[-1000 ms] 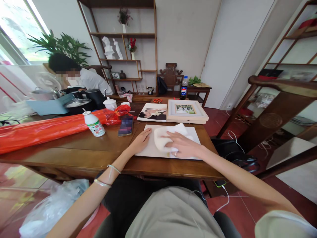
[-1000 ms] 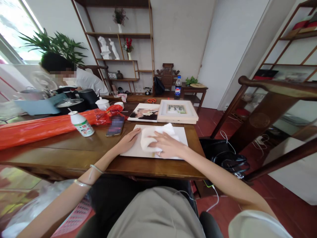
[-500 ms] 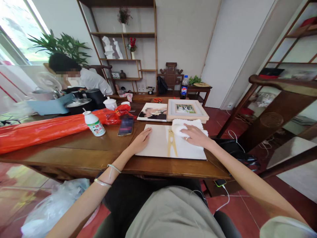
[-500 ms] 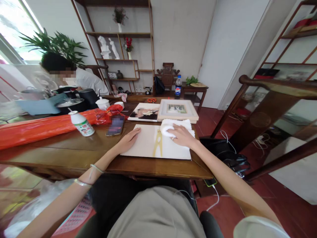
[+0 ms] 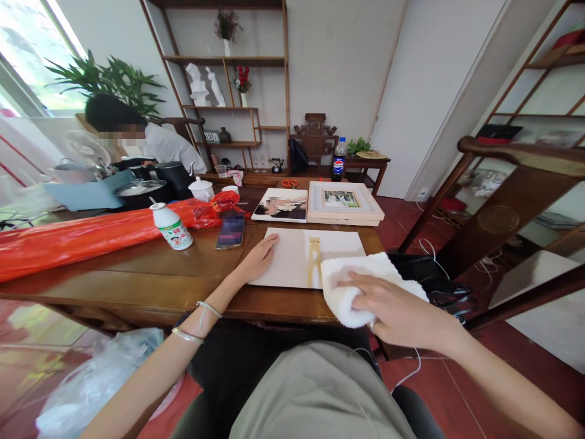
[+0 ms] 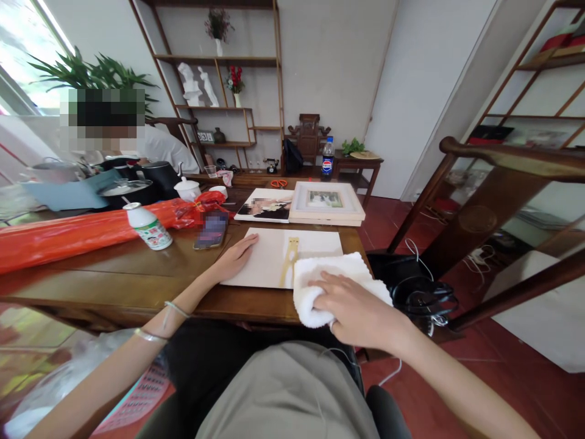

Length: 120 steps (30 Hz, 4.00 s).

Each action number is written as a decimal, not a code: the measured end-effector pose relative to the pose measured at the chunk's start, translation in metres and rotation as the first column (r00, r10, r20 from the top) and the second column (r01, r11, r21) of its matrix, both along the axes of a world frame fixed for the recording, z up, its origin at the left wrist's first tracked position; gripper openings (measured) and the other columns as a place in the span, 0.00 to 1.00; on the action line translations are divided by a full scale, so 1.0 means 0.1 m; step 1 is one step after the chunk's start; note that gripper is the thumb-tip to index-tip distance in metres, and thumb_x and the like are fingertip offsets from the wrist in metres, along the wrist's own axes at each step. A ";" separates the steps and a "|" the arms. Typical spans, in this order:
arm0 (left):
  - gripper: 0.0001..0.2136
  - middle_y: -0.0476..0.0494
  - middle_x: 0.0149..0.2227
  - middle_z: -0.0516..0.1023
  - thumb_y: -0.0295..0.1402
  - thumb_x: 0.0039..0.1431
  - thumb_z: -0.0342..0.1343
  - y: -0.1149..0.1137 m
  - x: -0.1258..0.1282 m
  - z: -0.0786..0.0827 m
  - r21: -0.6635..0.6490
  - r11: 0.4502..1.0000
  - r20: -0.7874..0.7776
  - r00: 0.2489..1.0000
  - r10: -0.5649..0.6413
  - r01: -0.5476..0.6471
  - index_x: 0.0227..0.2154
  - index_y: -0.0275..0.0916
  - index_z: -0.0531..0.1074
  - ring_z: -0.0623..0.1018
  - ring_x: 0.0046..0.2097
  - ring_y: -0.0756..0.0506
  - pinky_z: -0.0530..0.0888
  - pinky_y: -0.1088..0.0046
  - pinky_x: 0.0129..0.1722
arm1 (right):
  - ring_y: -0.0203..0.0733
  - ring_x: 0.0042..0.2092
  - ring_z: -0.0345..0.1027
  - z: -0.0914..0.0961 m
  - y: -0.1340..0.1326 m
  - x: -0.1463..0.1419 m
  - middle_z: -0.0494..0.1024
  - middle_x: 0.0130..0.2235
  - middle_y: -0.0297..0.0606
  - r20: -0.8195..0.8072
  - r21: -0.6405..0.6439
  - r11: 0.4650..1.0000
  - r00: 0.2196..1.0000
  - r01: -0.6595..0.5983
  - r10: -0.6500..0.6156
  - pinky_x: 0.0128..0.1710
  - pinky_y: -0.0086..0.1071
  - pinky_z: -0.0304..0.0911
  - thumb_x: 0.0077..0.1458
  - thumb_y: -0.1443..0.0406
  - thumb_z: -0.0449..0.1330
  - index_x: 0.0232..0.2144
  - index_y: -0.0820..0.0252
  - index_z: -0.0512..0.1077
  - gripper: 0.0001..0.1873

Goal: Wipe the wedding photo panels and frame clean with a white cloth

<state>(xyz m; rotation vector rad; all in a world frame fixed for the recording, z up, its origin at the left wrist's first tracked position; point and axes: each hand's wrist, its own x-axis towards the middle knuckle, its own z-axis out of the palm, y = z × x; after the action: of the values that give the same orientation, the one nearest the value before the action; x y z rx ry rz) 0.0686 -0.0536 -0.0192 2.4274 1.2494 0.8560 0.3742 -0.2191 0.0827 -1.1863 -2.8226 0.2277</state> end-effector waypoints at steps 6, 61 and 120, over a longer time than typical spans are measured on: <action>0.23 0.35 0.60 0.60 0.36 0.61 0.37 0.00 0.00 0.01 -0.003 1.000 -0.007 1.000 -0.002 0.002 0.54 0.29 0.62 0.60 0.61 0.44 0.54 0.63 0.62 | 0.50 0.61 0.50 -0.19 0.83 0.08 0.67 0.53 0.50 0.030 0.104 0.991 0.996 0.082 -0.086 0.53 0.41 0.54 0.43 0.75 0.52 0.39 0.62 0.71 0.19; 0.22 0.36 0.60 0.60 0.36 0.61 0.37 -0.02 0.00 0.03 -0.015 1.000 -0.012 1.000 0.015 -0.016 0.54 0.31 0.62 0.59 0.61 0.44 0.54 0.63 0.62 | 0.50 0.44 0.66 -0.23 1.43 -0.31 0.74 0.42 0.48 -0.225 0.049 0.948 0.928 0.315 -0.297 0.41 0.37 0.59 0.61 0.57 0.45 0.37 0.62 0.69 0.17; 0.23 0.35 0.60 0.60 0.38 0.58 0.44 0.01 -0.03 0.02 -0.090 0.994 0.145 0.989 -0.043 0.056 0.54 0.33 0.63 0.58 0.62 0.40 0.54 0.60 0.61 | 0.47 0.34 0.69 -0.21 0.75 -1.30 0.76 0.35 0.44 0.169 0.343 0.938 0.986 -0.057 -0.002 0.31 0.35 0.61 0.51 0.67 0.51 0.36 0.59 0.71 0.11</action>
<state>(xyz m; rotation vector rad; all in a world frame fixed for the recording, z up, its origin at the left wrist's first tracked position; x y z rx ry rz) 0.0654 -0.0526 -0.0171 2.2710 1.1458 0.9183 0.2446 -0.1439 0.0621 -1.1316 -2.8530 -0.3737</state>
